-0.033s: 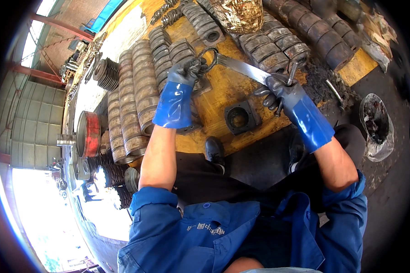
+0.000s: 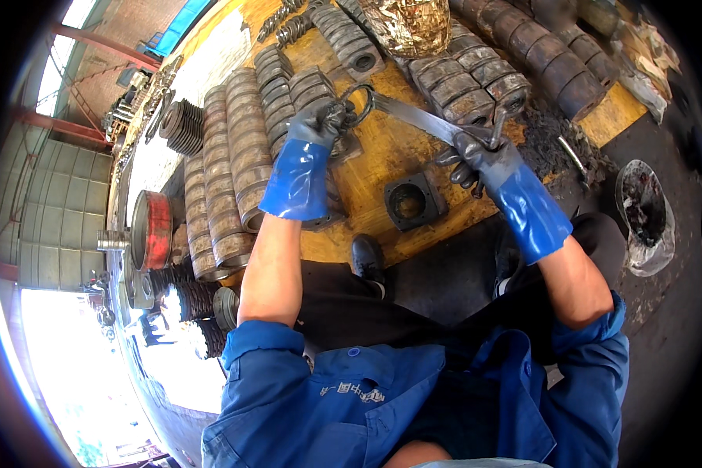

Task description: The person sits on the floor in a workshop and uses a metal file to smooth the edges of a small, dark metal ring. They hold the ring with one hand and file it with the other, occasionally rotating the ring to work on different sides.

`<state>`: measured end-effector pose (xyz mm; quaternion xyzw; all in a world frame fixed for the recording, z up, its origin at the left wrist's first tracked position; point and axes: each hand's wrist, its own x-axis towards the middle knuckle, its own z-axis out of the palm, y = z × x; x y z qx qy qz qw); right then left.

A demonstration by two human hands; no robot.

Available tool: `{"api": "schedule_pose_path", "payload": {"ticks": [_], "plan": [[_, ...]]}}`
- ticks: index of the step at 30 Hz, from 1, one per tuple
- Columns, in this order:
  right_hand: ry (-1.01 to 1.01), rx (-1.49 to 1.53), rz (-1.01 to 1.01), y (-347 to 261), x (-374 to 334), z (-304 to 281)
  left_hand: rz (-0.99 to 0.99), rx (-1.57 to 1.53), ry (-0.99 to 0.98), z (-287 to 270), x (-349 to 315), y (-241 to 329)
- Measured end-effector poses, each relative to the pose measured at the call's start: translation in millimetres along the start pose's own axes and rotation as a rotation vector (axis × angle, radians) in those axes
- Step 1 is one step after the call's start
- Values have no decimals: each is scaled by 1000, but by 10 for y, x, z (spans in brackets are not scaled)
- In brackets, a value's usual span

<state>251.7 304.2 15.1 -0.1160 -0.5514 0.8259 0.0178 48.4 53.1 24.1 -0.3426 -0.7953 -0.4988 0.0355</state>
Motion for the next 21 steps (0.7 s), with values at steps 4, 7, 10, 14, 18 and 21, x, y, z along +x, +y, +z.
{"api": "schedule_pose_path", "payload": {"ticks": [4,7,10,14,18,21], "plan": [[-218,130,-164,458,221,-300,-17,285,-121,-18,28,34],[-136,-1061,-794,180,-61,-94,-151,368,-141,-43,-81,250],[-112,-1181,-853,64,-76,-130,-240,334,-162,17,-42,298],[-55,-960,-934,56,15,-94,-52,260,-72,-99,-70,66],[29,-159,-140,-147,-169,166,-94,-117,59,-106,-55,60],[-101,257,-21,-20,-66,3,-143,-590,186,-17,53,126]]}}
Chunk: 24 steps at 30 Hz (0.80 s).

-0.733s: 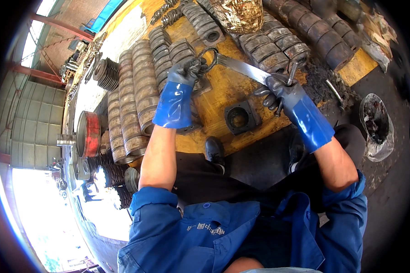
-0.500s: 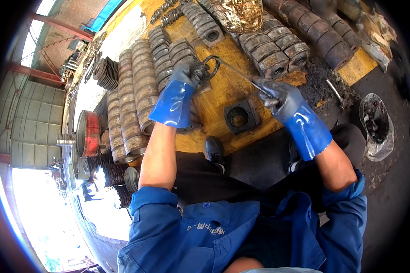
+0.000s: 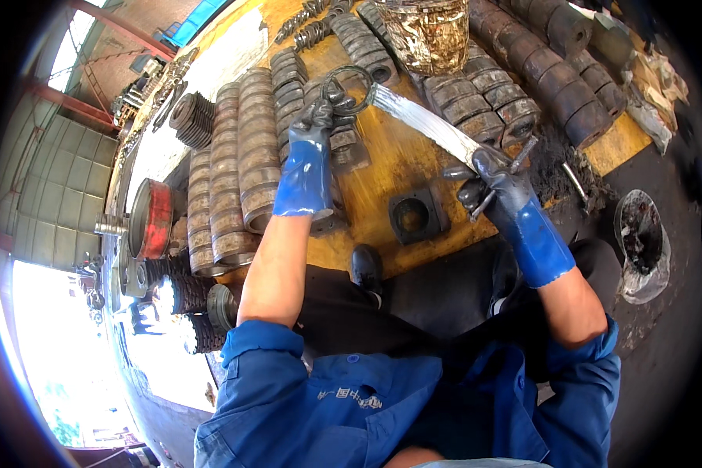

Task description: The person sits on the floor in a workshop and uses a metal file to smooth the edges of a small, dark metal ring. They hold the ring with one hand and file it with the other, occasionally rotating the ring to work on different sides.

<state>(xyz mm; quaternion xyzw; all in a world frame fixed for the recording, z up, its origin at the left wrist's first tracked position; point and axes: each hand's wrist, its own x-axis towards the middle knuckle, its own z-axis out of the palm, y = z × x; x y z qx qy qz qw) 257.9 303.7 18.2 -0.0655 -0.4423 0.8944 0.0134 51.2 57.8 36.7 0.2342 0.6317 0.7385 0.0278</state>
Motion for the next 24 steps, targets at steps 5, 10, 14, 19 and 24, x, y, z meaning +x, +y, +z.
{"api": "schedule_pose_path", "payload": {"ticks": [5,10,14,19,24], "plan": [[60,249,127,69,19,50,-33,-180,49,44,85,66],[37,303,151,68,57,5,-66,-210,17,56,82,108],[61,334,166,63,49,-18,-51,-85,-9,102,-24,235],[29,273,126,52,42,-57,-175,48,-65,65,-110,374],[44,139,75,-21,-26,21,-308,141,-71,-77,-52,208]]}}
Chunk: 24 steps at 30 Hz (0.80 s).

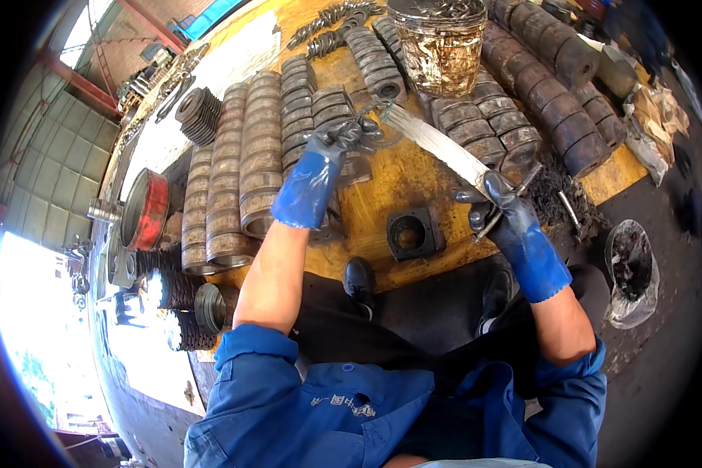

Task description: The person sits on the floor in a workshop and uses a metal file to smooth the edges of a small, dark metal ring. They hold the ring with one hand and file it with the other, occasionally rotating the ring to work on different sides.

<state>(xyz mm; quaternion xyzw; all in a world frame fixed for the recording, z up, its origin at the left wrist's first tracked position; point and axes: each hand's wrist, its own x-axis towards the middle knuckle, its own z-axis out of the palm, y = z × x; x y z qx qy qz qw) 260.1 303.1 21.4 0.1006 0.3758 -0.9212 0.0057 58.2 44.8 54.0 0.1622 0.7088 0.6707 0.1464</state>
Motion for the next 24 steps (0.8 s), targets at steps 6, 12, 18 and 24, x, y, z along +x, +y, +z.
{"api": "schedule_pose_path", "payload": {"ticks": [6,12,18,24], "plan": [[11,-205,-26,-65,-44,18,182,264,5,-215,98,-218],[3,-324,13,-159,-95,29,-37,217,-140,-7,-193,224],[-2,-410,44,-162,-132,102,-108,425,-76,-15,-239,219],[-7,-105,75,-203,-62,1,-80,169,-42,-94,-148,188]]}}
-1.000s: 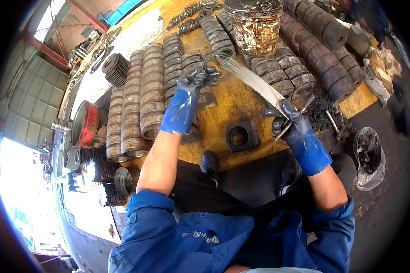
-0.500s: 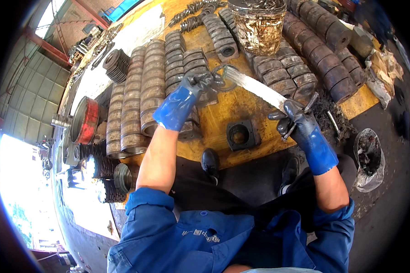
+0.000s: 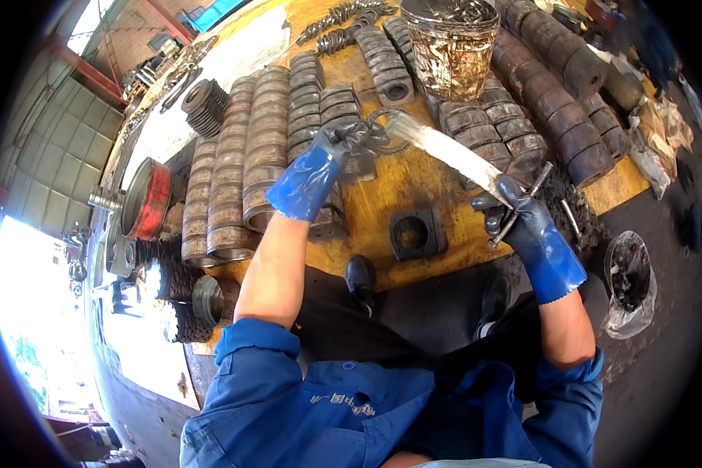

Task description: The person sits on the floor in a workshop and uses a metal file to smooth the edges of a small, dark metal ring. They hold the ring with one hand and file it with the other, occasionally rotating the ring to work on different sides.

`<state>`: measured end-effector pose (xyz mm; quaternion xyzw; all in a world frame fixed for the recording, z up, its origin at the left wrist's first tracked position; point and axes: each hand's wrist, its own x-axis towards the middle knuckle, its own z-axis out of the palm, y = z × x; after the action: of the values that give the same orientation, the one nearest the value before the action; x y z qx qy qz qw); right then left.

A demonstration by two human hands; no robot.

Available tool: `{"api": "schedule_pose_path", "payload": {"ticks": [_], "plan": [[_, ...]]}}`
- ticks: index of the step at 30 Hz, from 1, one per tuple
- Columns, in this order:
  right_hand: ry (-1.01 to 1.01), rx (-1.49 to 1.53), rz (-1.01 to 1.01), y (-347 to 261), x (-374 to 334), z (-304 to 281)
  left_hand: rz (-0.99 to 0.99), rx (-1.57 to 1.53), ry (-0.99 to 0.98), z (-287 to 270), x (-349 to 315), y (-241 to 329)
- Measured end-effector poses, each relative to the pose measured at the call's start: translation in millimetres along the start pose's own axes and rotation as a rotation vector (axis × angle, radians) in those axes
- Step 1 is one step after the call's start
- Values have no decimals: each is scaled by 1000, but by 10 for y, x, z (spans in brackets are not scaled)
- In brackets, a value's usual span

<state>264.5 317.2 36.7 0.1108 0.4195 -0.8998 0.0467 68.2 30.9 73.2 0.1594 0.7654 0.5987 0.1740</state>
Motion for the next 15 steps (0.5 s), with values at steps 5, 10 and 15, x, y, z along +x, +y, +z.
{"api": "schedule_pose_path", "payload": {"ticks": [5,10,15], "plan": [[147,133,80,-36,76,-81,9,-36,-31,-39,43,-31],[129,192,130,42,145,-204,81,18,-78,-54,118,-143],[112,79,95,54,108,-126,132,69,-124,-79,88,-212]]}}
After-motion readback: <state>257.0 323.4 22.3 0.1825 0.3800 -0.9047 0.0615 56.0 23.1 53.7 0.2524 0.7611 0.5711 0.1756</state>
